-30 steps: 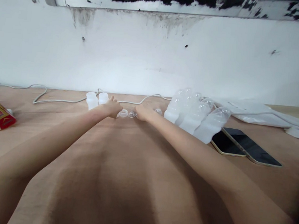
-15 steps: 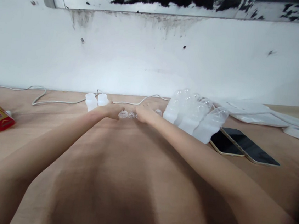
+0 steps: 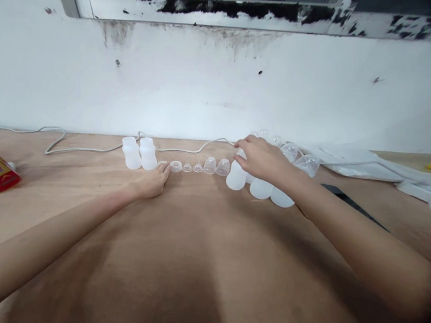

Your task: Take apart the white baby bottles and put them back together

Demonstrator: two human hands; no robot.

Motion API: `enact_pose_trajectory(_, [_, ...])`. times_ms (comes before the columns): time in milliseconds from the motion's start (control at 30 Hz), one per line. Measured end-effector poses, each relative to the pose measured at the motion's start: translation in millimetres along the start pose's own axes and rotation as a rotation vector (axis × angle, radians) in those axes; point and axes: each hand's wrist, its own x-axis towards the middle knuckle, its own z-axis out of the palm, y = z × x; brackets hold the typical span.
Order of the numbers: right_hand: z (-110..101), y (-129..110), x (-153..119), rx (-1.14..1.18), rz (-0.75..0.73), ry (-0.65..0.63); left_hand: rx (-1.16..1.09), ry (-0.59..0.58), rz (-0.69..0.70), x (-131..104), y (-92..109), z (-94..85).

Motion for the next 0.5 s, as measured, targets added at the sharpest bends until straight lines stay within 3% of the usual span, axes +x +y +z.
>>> enact_pose_trajectory(200, [14.5,4.1,-2.3,0.065,-0.032,-0.004,-0.047,0.010,-0.012,5.4,7.7,-1.7])
enact_pose_trajectory(500, [2.1,-3.1,-16.5,0.085,-0.099,-0.029,-0.097,-0.023,0.009,6.0,8.0,-5.2])
